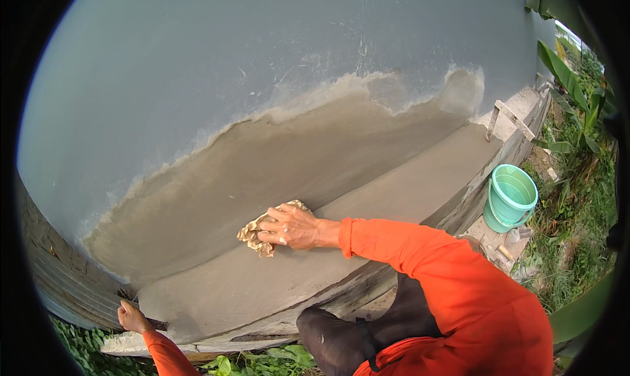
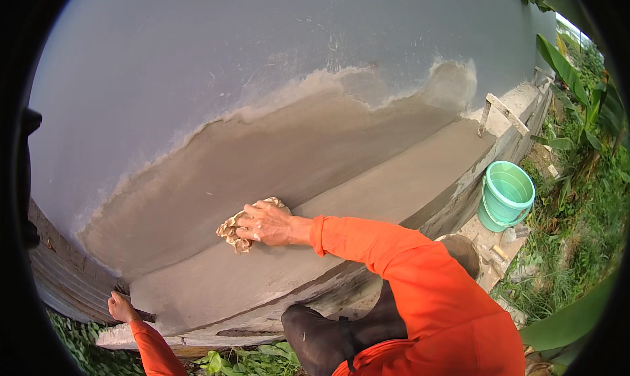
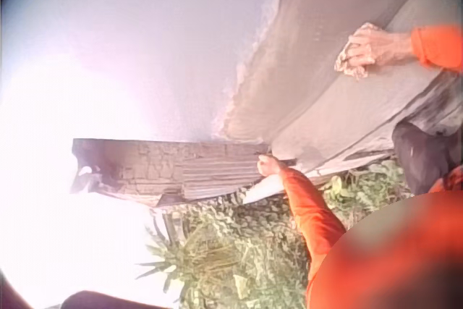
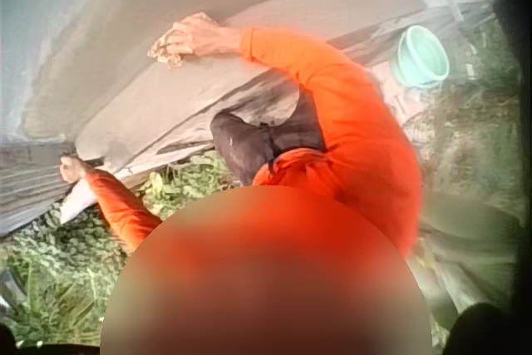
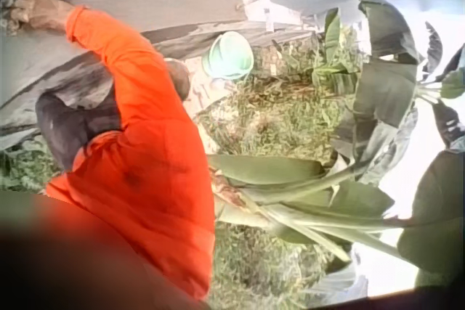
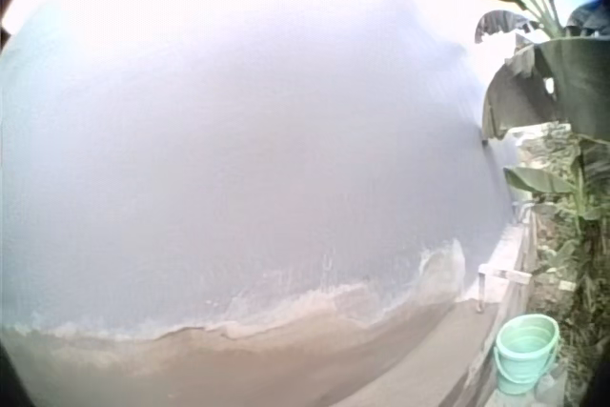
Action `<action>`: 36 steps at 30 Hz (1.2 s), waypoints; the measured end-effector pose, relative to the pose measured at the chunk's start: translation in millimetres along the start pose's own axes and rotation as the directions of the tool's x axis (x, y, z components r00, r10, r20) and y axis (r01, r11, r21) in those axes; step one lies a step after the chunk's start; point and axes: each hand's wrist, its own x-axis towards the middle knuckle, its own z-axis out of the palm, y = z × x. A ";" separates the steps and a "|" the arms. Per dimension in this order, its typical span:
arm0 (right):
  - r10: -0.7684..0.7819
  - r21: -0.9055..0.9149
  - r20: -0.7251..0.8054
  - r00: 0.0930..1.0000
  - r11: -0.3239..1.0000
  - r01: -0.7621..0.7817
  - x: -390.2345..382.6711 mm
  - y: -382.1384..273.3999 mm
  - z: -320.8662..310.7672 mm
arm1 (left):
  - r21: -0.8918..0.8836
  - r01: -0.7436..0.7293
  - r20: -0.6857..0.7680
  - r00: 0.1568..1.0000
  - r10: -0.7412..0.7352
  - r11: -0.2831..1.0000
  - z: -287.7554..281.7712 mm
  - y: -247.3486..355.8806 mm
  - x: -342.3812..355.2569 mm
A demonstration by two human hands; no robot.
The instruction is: The person smooths a freshly applied concrete surface on a low wall using a trowel and a cloth. They repeatedly wipe and scrape the surface to even out the material and remove excess.
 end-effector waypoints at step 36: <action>0.822 0.395 -0.528 0.212 0.459 -0.796 -176.1 102.4 -45.1 | 0.106 -0.149 0.084 0.987 0.140 0.983 -24.9 19.1 0.3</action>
